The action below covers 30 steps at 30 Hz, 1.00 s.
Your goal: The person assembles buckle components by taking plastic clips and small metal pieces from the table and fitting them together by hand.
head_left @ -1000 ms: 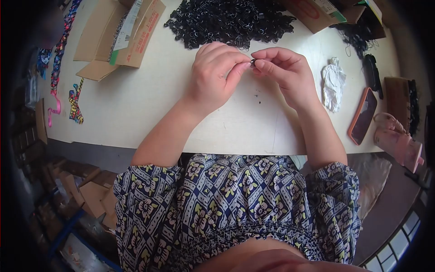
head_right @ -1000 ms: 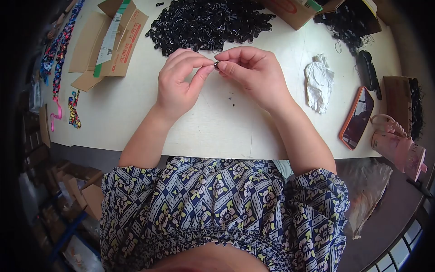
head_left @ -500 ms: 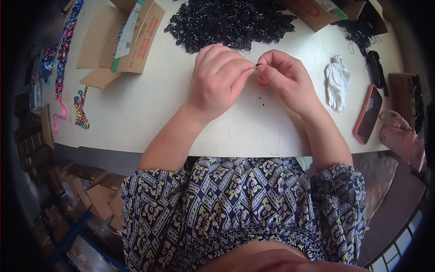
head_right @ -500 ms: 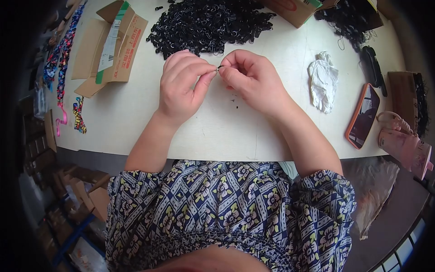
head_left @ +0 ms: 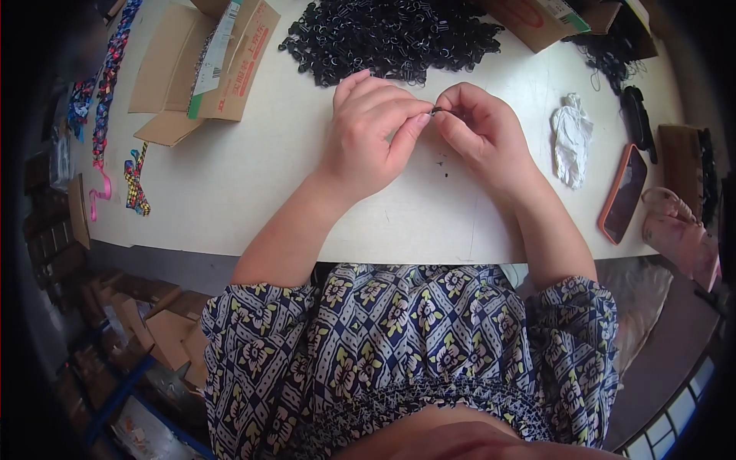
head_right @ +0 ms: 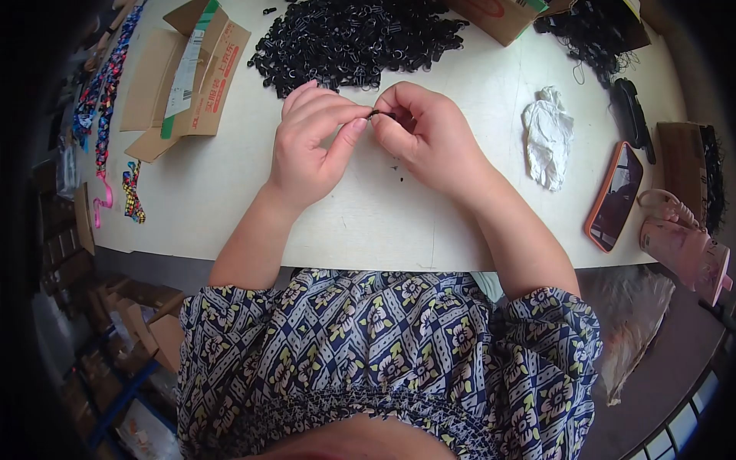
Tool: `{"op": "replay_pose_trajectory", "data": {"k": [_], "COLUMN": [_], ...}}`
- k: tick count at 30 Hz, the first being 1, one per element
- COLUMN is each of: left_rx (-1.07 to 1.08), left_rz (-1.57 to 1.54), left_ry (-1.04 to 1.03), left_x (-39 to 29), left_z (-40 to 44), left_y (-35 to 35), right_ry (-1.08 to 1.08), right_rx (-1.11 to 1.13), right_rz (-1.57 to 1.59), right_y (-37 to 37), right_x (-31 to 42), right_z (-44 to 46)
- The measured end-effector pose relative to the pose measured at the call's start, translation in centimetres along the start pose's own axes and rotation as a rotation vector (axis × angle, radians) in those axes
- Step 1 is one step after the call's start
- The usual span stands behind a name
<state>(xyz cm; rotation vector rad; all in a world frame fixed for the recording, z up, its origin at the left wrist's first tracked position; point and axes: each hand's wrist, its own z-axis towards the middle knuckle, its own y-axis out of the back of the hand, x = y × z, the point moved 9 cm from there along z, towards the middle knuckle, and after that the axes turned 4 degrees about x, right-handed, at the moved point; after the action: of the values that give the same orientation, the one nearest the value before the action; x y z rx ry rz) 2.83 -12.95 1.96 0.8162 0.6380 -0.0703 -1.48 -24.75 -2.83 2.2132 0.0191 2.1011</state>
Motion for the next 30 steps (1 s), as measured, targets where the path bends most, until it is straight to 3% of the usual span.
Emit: {"op": "replay_pose_trajectory", "data": {"k": [21, 30], "left_rx": [0.056, 0.071], "left_rz": [0.14, 0.077], "left_ry": [-0.002, 0.095], "left_x": [-0.4, 0.6], "left_z": [-0.1, -0.5], "left_y": [-0.6, -1.1], "right_ry": [0.025, 0.025], "right_rx": [-0.027, -0.025], "right_rz": [-0.101, -0.04], "right_y": [0.2, 0.2], "right_x": [0.3, 0.1], "right_z": [-0.1, -0.1]}}
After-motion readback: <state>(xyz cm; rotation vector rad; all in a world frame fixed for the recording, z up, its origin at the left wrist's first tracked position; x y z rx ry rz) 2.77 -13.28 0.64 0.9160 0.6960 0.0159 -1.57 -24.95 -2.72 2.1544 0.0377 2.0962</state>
